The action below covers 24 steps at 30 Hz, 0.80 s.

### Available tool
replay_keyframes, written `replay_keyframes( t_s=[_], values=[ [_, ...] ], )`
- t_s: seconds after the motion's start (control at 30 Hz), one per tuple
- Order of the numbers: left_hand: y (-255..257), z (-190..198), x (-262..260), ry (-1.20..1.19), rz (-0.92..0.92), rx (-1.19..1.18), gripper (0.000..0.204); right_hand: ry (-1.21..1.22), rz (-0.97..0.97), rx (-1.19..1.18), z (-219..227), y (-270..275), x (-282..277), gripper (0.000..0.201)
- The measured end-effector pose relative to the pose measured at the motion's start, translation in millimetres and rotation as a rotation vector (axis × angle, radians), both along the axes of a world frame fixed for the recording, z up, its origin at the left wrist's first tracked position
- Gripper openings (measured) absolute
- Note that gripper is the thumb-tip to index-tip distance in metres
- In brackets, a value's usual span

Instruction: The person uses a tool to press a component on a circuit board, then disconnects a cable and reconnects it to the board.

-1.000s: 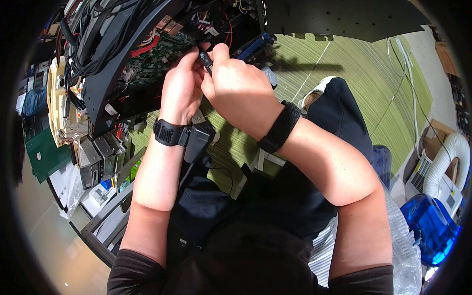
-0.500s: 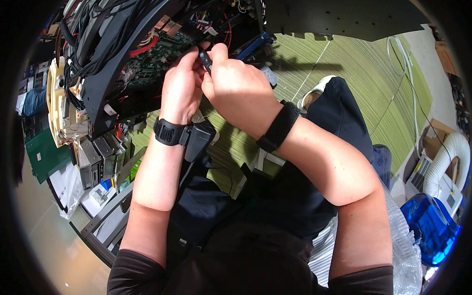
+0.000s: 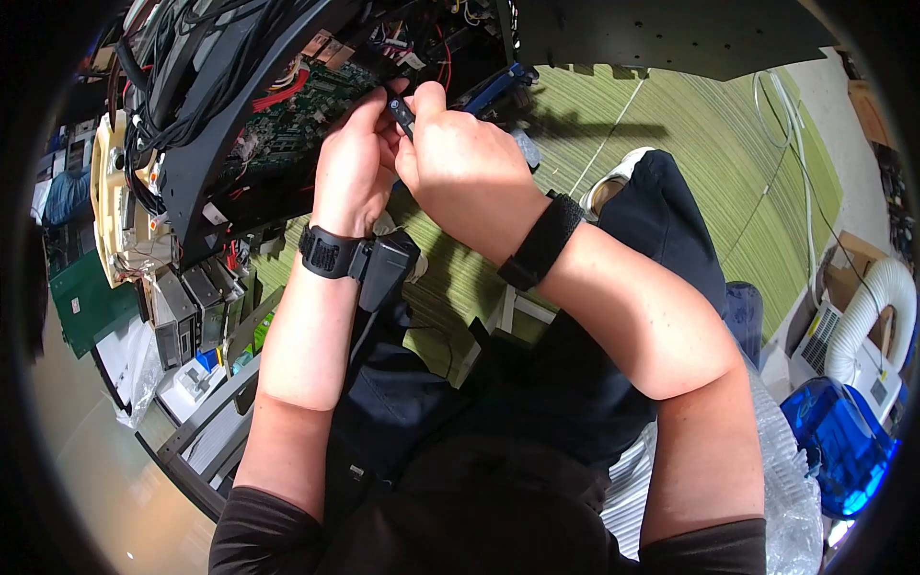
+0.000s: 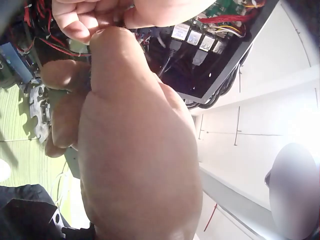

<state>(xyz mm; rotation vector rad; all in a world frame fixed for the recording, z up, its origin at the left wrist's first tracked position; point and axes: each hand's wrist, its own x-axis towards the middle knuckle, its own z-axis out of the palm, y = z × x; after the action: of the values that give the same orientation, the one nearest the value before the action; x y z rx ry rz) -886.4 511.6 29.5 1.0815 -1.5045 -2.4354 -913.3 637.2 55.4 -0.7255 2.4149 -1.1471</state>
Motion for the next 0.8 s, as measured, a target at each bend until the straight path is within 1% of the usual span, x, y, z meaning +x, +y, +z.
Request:
replay_keyframes(
  t_s=[0.23, 0.57, 0.8],
  values=[
    [-1.3, -0.7, -0.5, 0.011, 0.001, 0.044, 0.023, -0.001, -0.021, -0.003, 1.1, -0.7, -1.2, 0.033],
    [-0.4, -0.1, -0.9, 0.021, -0.004, 0.027, 0.025, -0.060, 0.000, 0.022, 3.2, 0.3, -2.7, 0.034],
    [-2.2, -2.1, -0.6, 0.038, -0.019, 0.034, 0.024, -0.074, -0.006, -0.032, -4.3, 1.0, -1.8, 0.033]
  ],
)
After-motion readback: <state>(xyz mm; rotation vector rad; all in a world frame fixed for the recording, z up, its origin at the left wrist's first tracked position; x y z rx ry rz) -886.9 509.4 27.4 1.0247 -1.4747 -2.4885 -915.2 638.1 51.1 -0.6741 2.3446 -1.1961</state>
